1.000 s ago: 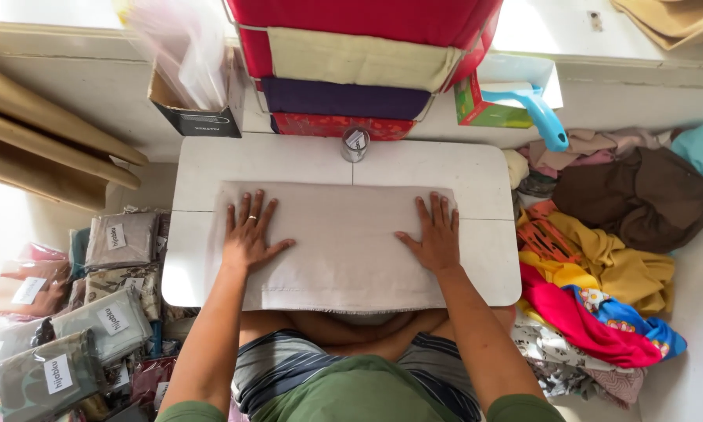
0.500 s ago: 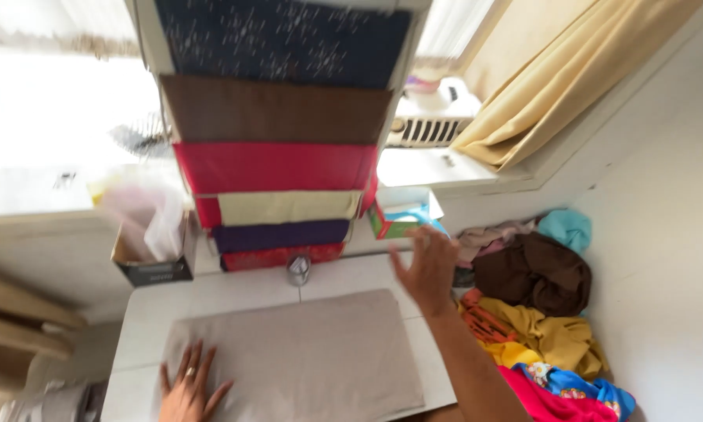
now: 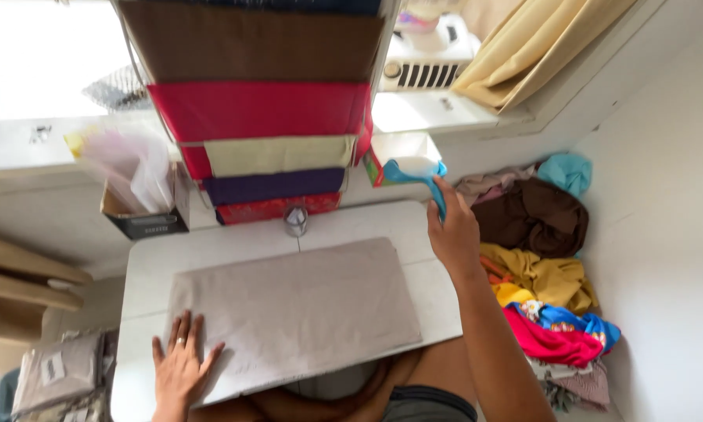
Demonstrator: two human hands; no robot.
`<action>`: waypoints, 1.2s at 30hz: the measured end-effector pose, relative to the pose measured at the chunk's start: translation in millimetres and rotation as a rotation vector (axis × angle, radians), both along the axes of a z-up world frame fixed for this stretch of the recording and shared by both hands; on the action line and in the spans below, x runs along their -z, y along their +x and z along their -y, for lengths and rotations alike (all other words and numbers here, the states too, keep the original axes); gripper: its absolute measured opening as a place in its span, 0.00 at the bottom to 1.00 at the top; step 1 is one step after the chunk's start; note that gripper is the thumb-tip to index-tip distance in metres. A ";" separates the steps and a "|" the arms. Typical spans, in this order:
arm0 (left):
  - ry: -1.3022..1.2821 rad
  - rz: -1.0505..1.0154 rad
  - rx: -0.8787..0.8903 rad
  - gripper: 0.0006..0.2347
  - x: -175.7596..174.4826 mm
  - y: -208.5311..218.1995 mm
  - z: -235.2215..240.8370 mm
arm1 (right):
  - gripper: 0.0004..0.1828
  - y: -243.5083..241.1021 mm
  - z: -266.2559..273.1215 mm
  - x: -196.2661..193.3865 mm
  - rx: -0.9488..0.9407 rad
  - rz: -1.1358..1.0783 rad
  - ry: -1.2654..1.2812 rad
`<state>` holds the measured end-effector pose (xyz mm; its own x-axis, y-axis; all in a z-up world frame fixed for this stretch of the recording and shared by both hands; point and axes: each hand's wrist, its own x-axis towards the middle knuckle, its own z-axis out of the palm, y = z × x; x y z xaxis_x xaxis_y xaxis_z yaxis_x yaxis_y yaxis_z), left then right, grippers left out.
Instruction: The person unfolds a piece of light-colored fabric on a white table and smooths it out. They then use a lint roller to roll over the fabric surface repeatedly to remove lint or debris. Finally, the person folds the fabric back up.
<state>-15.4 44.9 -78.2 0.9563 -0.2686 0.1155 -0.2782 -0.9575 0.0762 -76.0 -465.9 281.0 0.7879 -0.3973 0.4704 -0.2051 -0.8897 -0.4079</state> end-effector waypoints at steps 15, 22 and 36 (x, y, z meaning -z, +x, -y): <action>-0.071 -0.045 0.018 0.40 -54.3 -15.4 14.2 | 0.27 -56.6 -37.3 206.8 0.073 -0.615 0.030; 0.007 -0.239 -0.039 0.39 -59.1 -14.3 15.4 | 0.27 40.1 8.4 239.9 0.008 -0.694 0.012; -0.032 -0.221 -0.036 0.39 -60.9 -14.5 16.2 | 0.27 -122.5 -54.6 133.2 -0.026 -0.941 0.119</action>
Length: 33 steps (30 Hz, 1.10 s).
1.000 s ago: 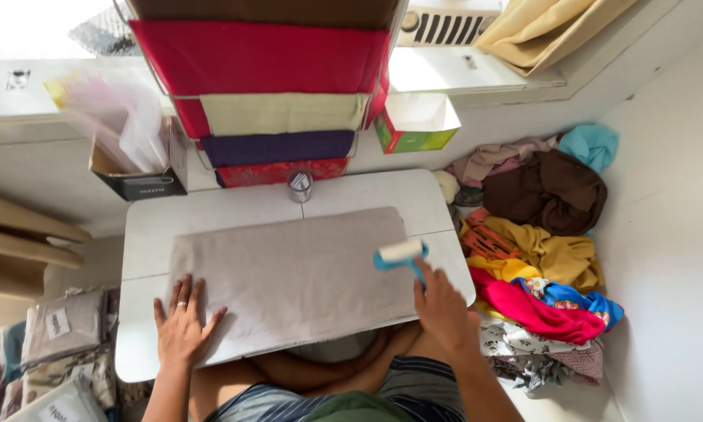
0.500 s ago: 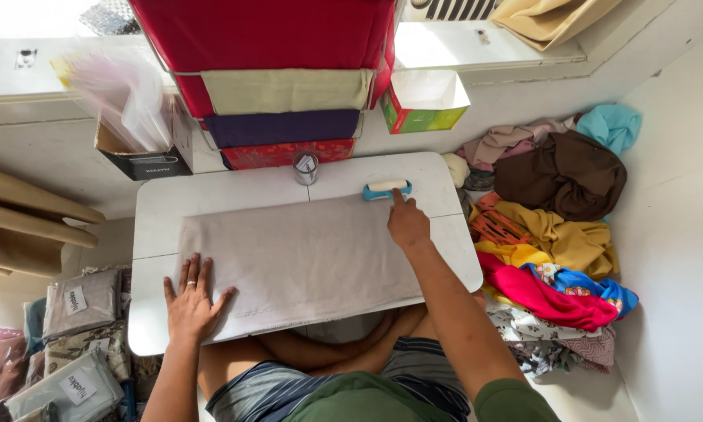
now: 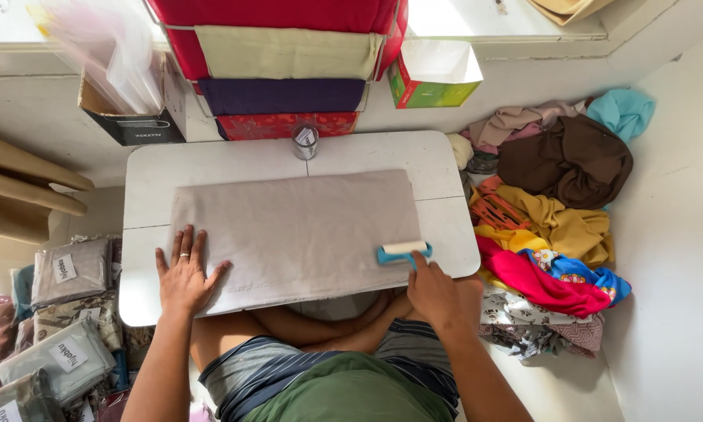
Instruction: The person unfolds a piece of light-colored fabric on a white table and smooths it out. They then use a lint roller to roll over the fabric surface repeatedly to remove lint or debris. Finally, the person folds the fabric back up.
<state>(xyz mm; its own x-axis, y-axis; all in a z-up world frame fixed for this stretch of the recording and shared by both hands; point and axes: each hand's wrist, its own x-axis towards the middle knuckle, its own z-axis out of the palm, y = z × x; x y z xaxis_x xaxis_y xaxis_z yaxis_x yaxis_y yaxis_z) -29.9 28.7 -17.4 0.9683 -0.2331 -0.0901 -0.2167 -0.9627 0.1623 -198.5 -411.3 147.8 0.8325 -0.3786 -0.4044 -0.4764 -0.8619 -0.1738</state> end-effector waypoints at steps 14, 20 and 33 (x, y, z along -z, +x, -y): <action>0.106 0.077 -0.003 0.38 12.5 -2.1 -4.9 | 0.24 55.1 89.2 87.1 -0.133 0.116 -0.122; -0.145 0.324 -0.060 0.31 33.9 -16.9 -26.2 | 0.20 22.6 92.0 54.5 -0.397 0.148 -0.515; -0.052 -0.155 -0.070 0.44 23.9 -2.3 -28.0 | 0.26 84.3 25.5 48.7 -0.363 -0.016 -0.110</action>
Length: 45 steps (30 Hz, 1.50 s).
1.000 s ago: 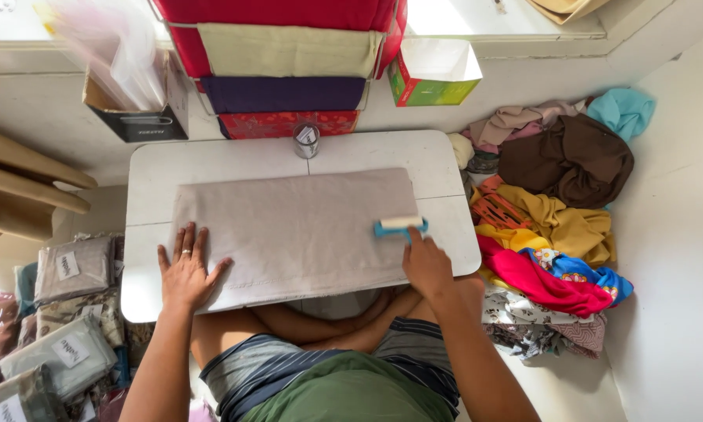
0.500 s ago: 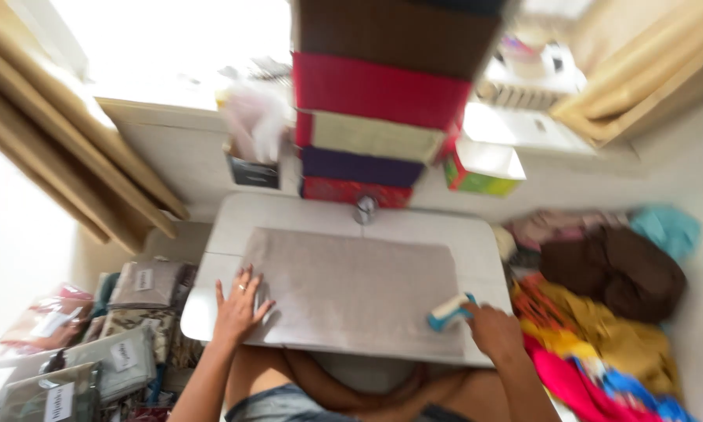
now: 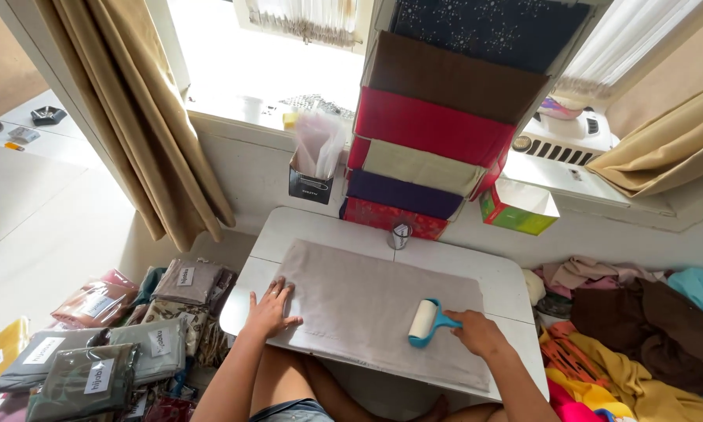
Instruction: The person unfolds a piece of light-colored fabric on a white table and smooths it out. They then use a lint roller to roll over the fabric surface repeatedly to remove lint or debris. Finally, the person folds the fabric back up.
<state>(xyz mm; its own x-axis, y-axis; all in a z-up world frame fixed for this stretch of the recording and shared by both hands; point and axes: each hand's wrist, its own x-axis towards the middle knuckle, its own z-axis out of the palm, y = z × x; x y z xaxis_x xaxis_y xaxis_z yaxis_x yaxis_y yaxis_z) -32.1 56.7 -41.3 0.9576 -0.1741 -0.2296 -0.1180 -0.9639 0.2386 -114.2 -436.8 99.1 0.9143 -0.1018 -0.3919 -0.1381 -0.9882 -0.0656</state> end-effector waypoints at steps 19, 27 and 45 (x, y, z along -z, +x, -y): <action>-0.029 -0.096 -0.044 0.36 -28.7 4.1 7.4 | 0.22 21.7 -7.8 4.2 -0.022 0.023 0.018; 0.054 -0.183 -0.088 0.37 -29.5 24.7 24.1 | 0.22 17.0 17.5 7.1 0.061 -0.020 -0.147; 0.014 -0.268 -0.124 0.38 -86.5 6.8 33.8 | 0.22 30.8 -38.5 0.7 -0.032 0.053 0.074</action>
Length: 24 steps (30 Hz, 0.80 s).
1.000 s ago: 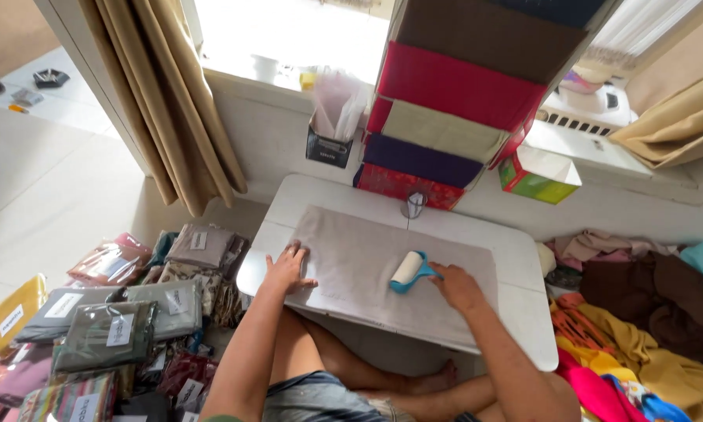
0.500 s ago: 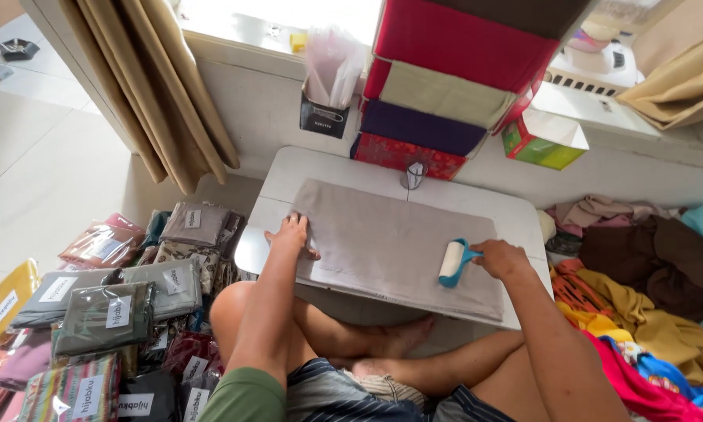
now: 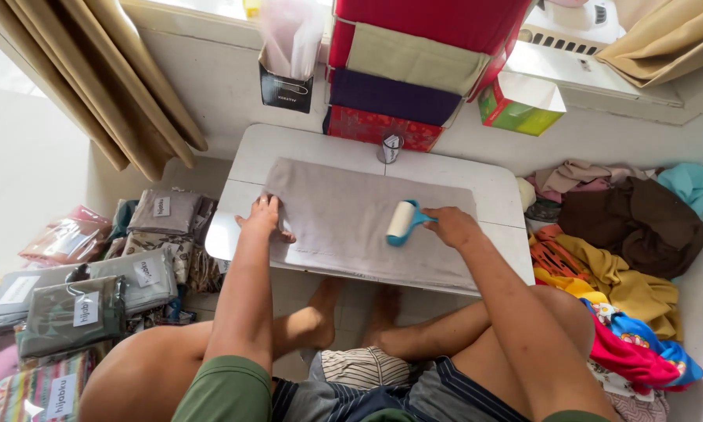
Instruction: The person unfolds a piece of light-colored fabric on a white table and smooths it out. They then use a lint roller to roll over the fabric surface repeatedly to remove lint or debris. Finally, the person folds the fabric back up.
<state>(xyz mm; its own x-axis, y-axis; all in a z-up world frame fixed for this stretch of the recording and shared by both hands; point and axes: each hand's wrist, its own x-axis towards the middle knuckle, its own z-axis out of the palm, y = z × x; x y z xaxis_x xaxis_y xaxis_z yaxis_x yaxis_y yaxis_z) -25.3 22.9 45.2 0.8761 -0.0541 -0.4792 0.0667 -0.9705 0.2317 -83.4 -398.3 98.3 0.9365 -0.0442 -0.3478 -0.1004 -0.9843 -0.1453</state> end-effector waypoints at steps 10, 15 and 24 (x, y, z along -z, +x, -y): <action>-0.094 -0.257 0.036 0.40 -49.8 47.1 -11.3 | 0.21 67.3 11.9 -15.4 -0.287 -0.042 -0.219; 0.088 -0.185 0.173 0.37 -48.5 119.4 -20.1 | 0.22 84.8 26.8 -30.3 -0.274 -0.075 -0.175; -0.054 0.007 0.134 0.26 -72.1 93.6 -7.2 | 0.26 128.2 -105.3 -9.2 -0.493 -0.085 0.084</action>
